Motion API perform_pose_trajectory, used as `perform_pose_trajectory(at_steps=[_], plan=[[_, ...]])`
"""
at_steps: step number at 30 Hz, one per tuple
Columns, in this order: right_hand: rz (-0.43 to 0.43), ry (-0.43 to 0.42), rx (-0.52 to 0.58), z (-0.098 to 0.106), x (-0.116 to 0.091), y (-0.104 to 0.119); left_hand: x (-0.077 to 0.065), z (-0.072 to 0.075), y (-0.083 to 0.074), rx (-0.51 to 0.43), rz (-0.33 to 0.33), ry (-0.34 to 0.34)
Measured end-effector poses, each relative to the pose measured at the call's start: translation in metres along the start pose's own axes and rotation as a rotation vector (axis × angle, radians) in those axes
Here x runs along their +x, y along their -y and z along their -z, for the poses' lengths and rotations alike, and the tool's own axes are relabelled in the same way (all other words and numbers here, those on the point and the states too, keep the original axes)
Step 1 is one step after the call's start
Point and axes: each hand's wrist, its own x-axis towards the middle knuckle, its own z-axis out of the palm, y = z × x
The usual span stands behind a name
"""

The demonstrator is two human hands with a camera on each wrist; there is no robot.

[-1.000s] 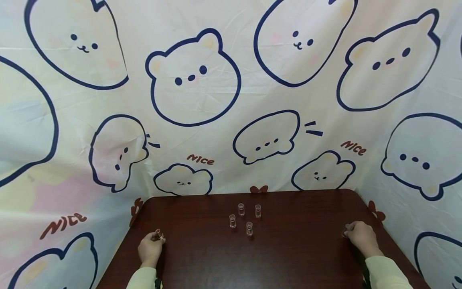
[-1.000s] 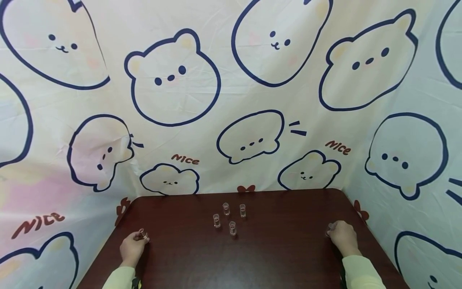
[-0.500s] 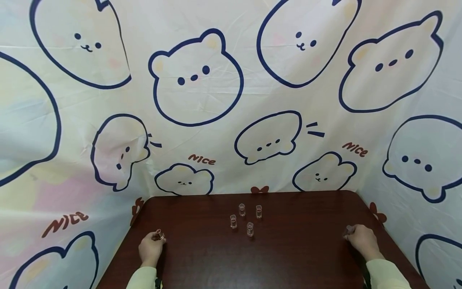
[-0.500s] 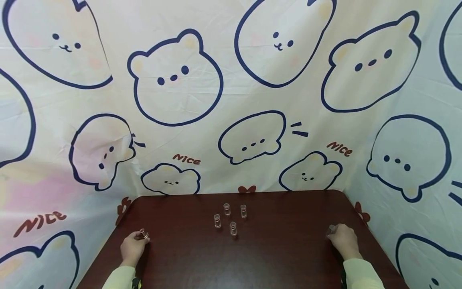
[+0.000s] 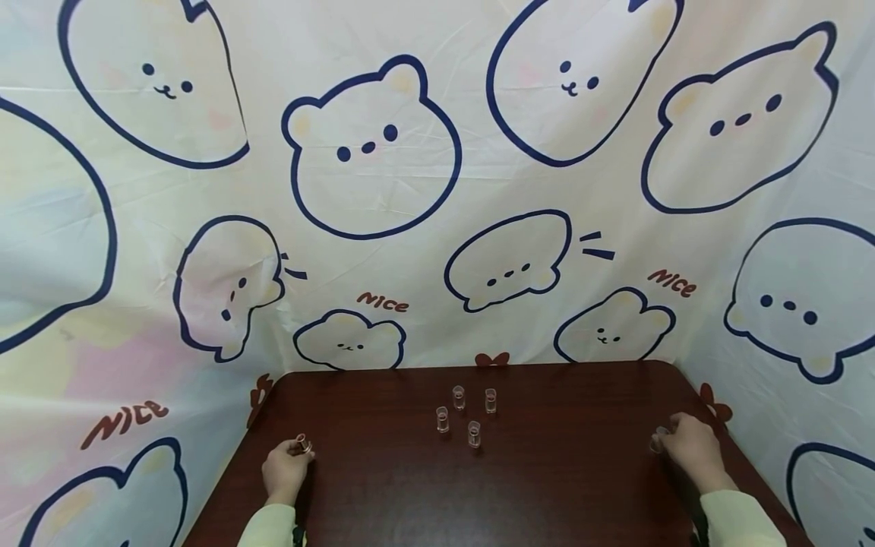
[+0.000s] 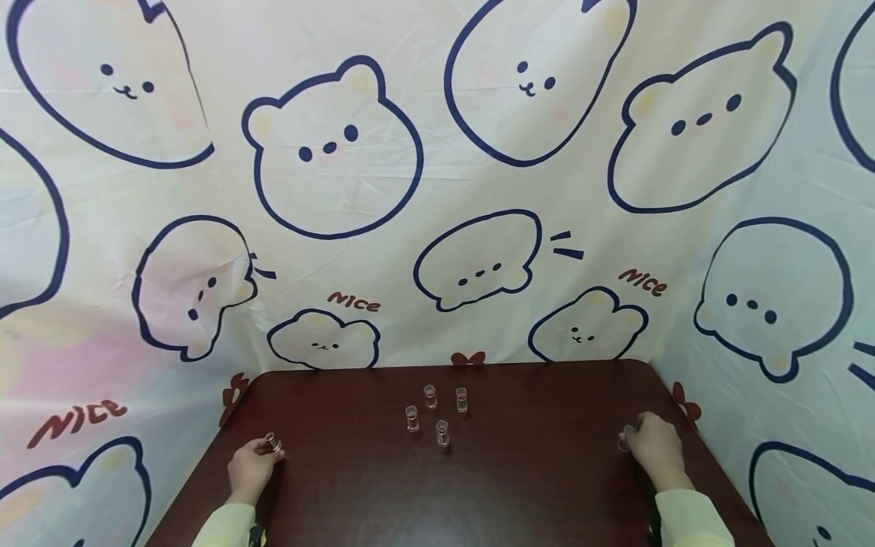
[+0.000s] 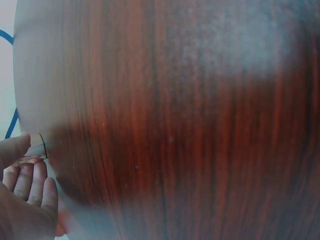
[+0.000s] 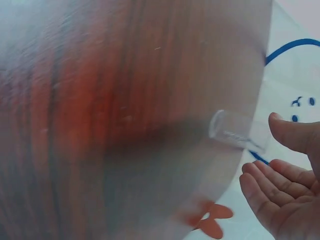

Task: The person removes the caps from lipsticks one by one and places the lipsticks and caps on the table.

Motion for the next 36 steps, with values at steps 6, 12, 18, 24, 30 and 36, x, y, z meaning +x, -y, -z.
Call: perform_pose_trajectory(at_steps=[6,12,18,24,30,36], plan=[[0.060,-0.052,0.037,0.001,-0.005,0.023,0.000,0.001,-0.002,0.007,-0.005,0.013],[0.127,-0.099,0.033,-0.011,-0.009,0.054,0.001,0.003,-0.003,0.013,-0.013,0.022],[0.167,-0.070,0.030,-0.031,-0.013,0.084,0.001,0.003,-0.002,0.024,-0.012,0.019],[0.224,-0.029,0.073,-0.053,-0.018,0.109,0.002,0.003,-0.003,0.010,-0.010,0.028],[0.254,0.021,0.118,-0.076,-0.020,0.129,0.002,0.003,-0.003,0.004,-0.025,0.016],[0.269,0.078,0.172,-0.099,-0.022,0.147,0.003,0.003,-0.002,-0.004,0.000,0.013]])
